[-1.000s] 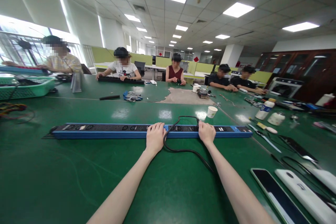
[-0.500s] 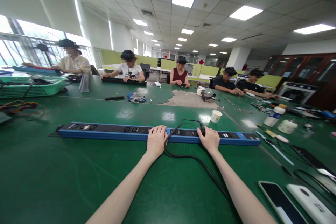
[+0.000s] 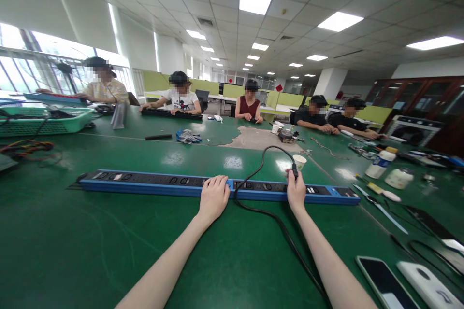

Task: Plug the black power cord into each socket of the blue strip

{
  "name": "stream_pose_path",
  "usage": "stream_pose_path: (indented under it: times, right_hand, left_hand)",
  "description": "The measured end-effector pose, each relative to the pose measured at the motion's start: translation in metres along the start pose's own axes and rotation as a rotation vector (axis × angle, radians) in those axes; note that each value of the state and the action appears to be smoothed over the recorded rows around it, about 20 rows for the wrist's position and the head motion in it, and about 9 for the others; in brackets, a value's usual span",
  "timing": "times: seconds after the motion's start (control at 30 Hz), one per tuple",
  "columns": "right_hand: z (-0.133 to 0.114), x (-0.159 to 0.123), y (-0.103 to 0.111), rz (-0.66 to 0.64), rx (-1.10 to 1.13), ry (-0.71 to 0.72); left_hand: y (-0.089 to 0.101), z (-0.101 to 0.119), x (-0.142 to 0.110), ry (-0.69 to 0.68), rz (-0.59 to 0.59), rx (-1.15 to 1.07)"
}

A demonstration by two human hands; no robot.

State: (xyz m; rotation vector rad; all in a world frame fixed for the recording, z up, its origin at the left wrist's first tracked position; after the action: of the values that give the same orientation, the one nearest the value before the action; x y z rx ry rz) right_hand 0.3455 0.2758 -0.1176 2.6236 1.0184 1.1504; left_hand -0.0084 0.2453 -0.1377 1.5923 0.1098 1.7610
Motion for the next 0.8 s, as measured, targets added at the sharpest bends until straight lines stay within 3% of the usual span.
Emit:
stream_pose_path:
  times: [0.13,0.2,0.4,0.53,0.63,0.8]
  right_hand:
    - [-0.026,0.046,0.042,0.009,-0.015,0.191]
    - [-0.033,0.061,0.059,-0.086,-0.065,0.236]
    - [-0.045,0.056,0.074,-0.533,0.047,0.285]
    - [-0.029,0.063,0.087,-0.487,-0.100,0.323]
    - [-0.007,0.071,0.096,-0.466,-0.167,0.253]
    - [0.014,0.064,0.097,-0.587,0.281,-0.146]
  left_hand:
    - [0.000,0.001,0.001,-0.002,-0.002,0.002]
    - [0.000,0.002,0.001,-0.004,-0.004,0.000]
    - [-0.002,0.004,0.002,-0.008,-0.011,0.005]
    - [-0.002,0.006,0.002,-0.016,-0.014,0.013]
    - [-0.003,0.008,0.001,-0.022,-0.015,0.017]
    - [-0.006,0.007,0.001,-0.019,-0.005,0.008]
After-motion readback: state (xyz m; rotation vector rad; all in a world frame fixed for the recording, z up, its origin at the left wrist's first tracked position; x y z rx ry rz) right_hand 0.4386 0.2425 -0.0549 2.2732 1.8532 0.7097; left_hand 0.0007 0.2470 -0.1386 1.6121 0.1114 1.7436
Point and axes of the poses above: each hand's wrist, its own x-axis towards the middle knuckle, its own y-axis out of the back of the hand, z = x × y, the point moved 10 cm from there along x, towards the middle knuckle, and after that the axes turned 9 degrees about z, right-handed, at the moved point
